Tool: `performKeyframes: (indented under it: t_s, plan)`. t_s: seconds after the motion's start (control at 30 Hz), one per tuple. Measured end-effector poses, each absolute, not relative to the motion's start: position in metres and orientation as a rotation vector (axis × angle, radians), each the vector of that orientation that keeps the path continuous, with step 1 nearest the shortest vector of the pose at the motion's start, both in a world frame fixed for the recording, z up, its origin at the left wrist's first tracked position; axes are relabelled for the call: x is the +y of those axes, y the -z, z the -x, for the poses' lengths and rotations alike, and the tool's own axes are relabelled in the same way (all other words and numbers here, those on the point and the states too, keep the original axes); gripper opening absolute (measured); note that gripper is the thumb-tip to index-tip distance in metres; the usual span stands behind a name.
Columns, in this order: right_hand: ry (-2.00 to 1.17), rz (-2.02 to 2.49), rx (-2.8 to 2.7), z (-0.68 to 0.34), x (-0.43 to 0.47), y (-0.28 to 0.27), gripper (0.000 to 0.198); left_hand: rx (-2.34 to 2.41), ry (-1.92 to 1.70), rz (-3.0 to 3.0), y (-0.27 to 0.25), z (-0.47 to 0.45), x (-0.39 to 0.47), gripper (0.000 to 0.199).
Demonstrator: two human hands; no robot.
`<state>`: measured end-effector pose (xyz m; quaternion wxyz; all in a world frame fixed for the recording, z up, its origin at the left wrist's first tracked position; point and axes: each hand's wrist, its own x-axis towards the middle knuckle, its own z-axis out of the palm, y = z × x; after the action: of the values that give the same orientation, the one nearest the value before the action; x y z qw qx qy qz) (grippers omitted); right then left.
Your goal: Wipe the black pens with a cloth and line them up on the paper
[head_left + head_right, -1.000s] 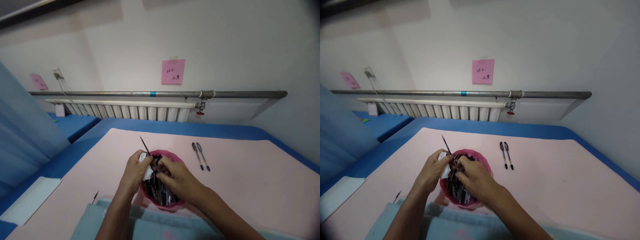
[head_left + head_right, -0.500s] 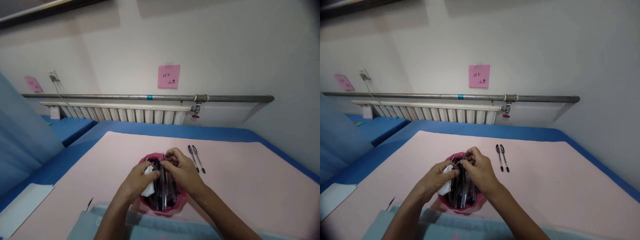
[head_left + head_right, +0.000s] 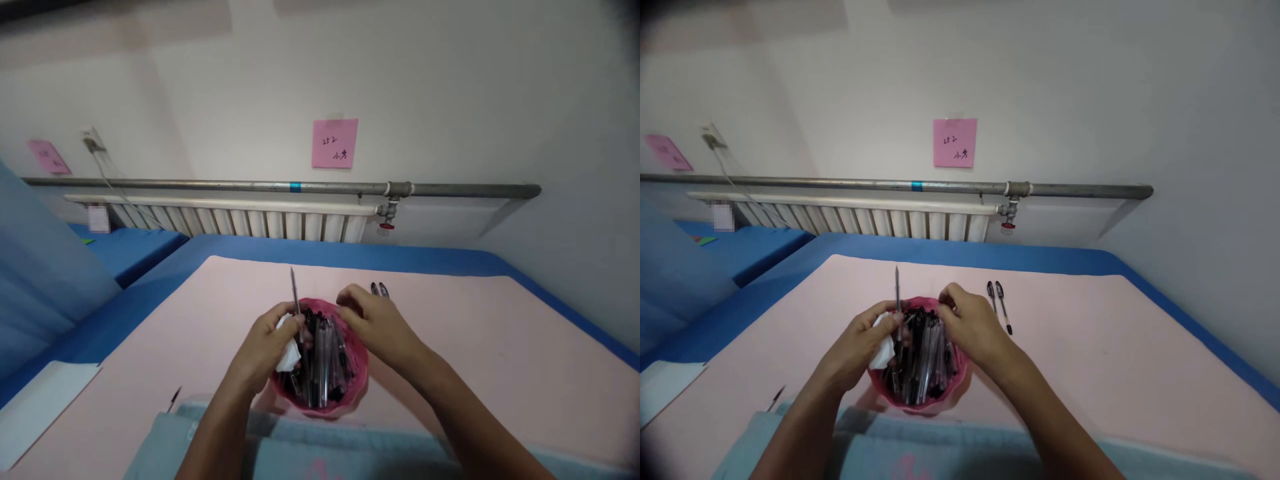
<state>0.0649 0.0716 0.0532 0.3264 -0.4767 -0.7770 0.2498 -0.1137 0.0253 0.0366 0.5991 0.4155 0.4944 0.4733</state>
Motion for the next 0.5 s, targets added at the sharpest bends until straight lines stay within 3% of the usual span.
performKeyframes:
  t_s: [0.23, 0.5]
  plan:
    - [-0.626, 1.471, -2.599, -0.072, 0.065, -0.051, 0.018, 1.258, -1.192, -0.850, -0.034, 0.123, 0.031, 0.017]
    - [-0.286, 1.464, -2.748, -0.060, 0.061, -0.032, 0.020, 1.227, -1.230, -0.803, -0.032, 0.119, 0.031, 0.014]
